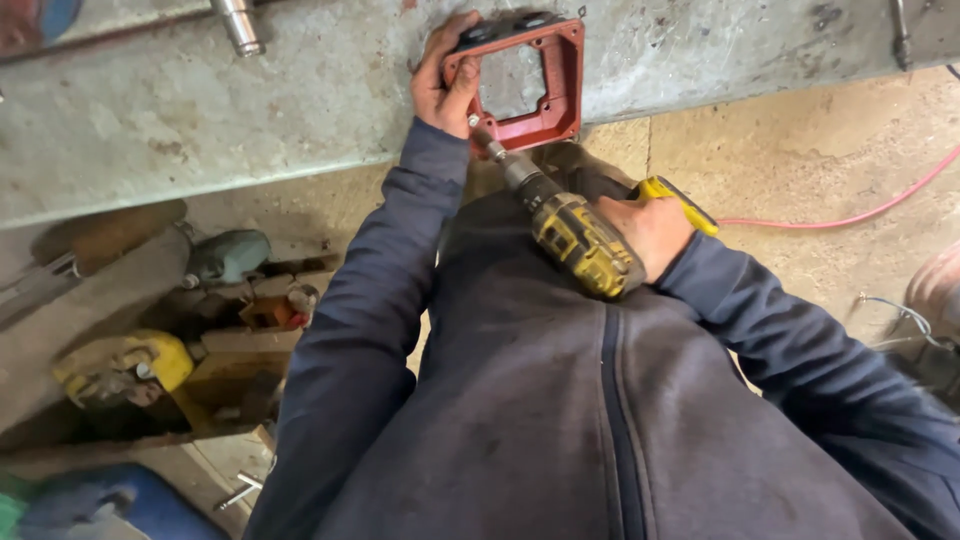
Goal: The person uses a cordless drill to make holes in a small red metal plate held against a workbench. They reposition the plate and continue drilling additional holes, then briefly inspect the plate before resuming drilling.
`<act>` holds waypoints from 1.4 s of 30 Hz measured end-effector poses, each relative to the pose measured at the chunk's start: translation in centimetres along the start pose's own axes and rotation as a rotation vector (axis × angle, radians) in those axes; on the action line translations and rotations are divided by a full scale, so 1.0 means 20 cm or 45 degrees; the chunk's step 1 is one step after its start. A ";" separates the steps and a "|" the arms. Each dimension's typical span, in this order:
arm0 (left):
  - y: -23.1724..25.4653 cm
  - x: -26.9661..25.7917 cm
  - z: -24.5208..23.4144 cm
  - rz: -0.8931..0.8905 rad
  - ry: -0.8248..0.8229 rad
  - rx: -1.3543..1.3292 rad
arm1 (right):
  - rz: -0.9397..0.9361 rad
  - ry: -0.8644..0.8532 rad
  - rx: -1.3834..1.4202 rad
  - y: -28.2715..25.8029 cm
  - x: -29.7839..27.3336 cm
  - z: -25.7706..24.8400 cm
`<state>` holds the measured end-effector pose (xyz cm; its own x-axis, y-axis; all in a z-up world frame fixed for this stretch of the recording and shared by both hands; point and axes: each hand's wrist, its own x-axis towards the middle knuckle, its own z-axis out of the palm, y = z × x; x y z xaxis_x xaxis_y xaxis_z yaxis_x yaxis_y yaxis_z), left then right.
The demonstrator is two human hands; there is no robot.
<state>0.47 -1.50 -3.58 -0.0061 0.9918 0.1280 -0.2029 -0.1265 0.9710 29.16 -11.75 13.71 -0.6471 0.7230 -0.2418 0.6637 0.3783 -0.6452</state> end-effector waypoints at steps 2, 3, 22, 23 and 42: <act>-0.04 -0.02 0.00 -0.048 0.000 -0.116 | 0.015 0.031 -0.029 0.00 0.00 0.02; -0.05 -0.04 -0.01 -0.099 0.010 -0.225 | 0.020 0.054 -0.054 0.00 0.00 0.03; 0.01 -0.03 -0.02 -0.180 0.012 -0.096 | 0.059 -0.013 0.121 -0.05 -0.01 -0.03; 0.00 -0.02 -0.02 -0.129 -0.003 -0.071 | 0.084 -0.018 0.102 -0.06 -0.02 -0.04; -0.04 -0.02 -0.02 -0.072 -0.002 -0.132 | 0.353 0.279 0.096 -0.13 -0.23 -0.04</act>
<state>0.32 -1.79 -4.47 0.0098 0.9972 0.0742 -0.3034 -0.0677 0.9505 30.68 -15.66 17.11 -0.3454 0.9020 -0.2591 0.7678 0.1129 -0.6306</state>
